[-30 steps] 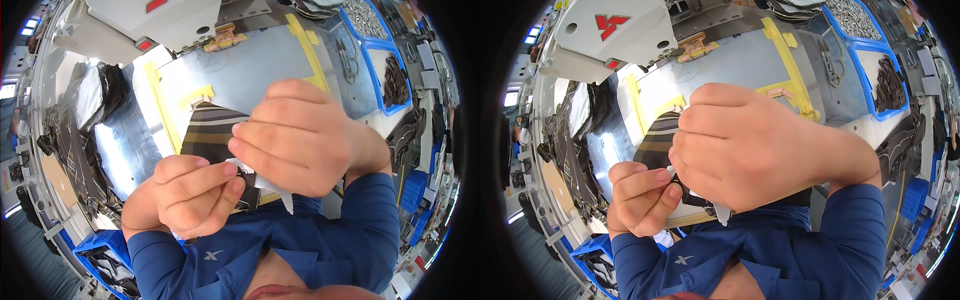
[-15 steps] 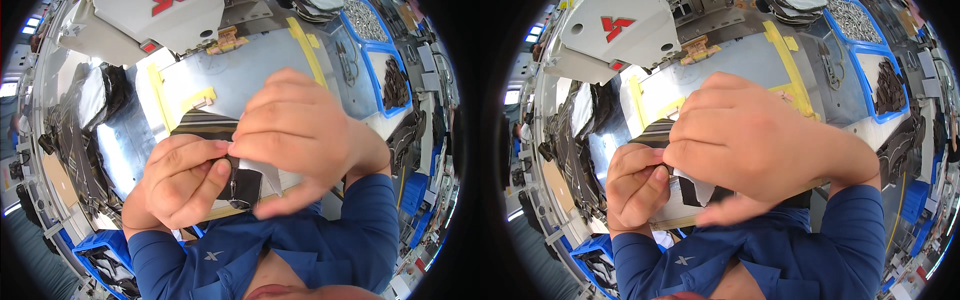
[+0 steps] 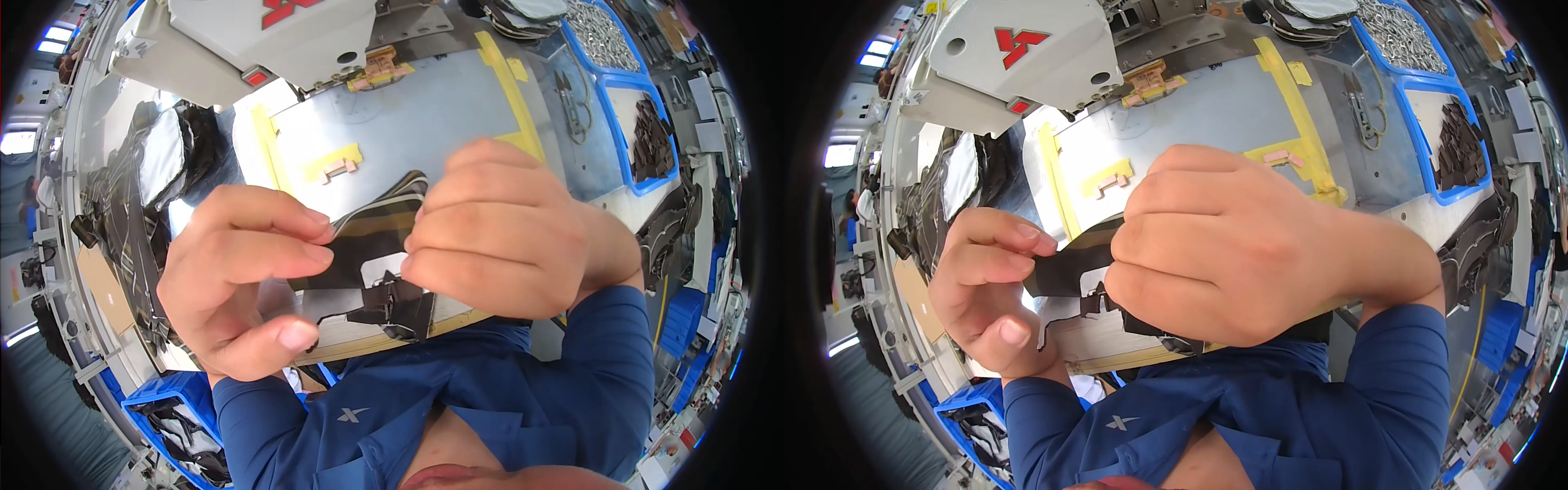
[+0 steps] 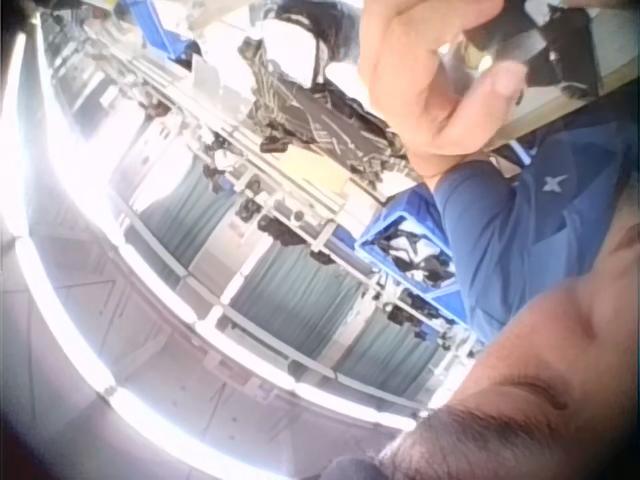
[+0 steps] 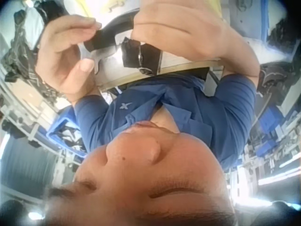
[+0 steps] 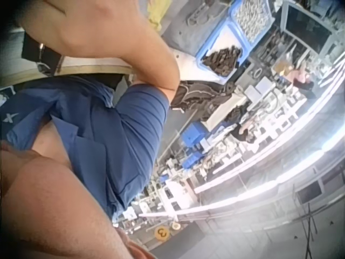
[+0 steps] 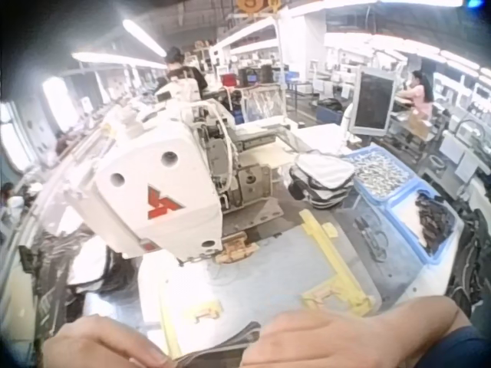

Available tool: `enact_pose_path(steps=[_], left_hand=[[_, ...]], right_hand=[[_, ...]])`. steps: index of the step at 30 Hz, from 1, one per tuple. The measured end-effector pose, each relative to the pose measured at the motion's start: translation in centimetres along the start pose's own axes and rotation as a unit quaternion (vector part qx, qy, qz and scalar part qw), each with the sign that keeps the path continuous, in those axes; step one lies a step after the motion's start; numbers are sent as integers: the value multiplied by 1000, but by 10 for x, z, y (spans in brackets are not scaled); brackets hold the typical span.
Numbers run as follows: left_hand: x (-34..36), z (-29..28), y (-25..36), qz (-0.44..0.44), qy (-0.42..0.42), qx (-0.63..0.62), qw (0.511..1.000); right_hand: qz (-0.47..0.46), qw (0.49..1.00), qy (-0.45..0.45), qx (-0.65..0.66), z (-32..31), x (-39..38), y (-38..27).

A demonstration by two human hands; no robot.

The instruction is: The person operates an industrial sewing machine to stitch a zipper onto a black fabric pouch. They repeatedly align the zipper, sew along the edge, and trim excess thread. The person also flips the pouch to attach a white fabric lining and inspects the finished seams before moving to the next unit.

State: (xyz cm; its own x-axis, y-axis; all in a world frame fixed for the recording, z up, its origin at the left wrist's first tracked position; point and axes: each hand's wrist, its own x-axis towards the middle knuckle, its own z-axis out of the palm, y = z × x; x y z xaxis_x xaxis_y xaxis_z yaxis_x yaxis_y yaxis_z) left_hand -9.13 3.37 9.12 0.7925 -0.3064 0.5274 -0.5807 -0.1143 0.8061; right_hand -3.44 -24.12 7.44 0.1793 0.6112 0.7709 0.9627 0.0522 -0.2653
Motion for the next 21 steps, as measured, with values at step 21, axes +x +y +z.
enact_pose_path(steps=[21], left_hand=[[3, 24, 10, 153, -20, 338, 928]], right_hand=[[-19, 999, 23, -14, 8, 0, -3]])
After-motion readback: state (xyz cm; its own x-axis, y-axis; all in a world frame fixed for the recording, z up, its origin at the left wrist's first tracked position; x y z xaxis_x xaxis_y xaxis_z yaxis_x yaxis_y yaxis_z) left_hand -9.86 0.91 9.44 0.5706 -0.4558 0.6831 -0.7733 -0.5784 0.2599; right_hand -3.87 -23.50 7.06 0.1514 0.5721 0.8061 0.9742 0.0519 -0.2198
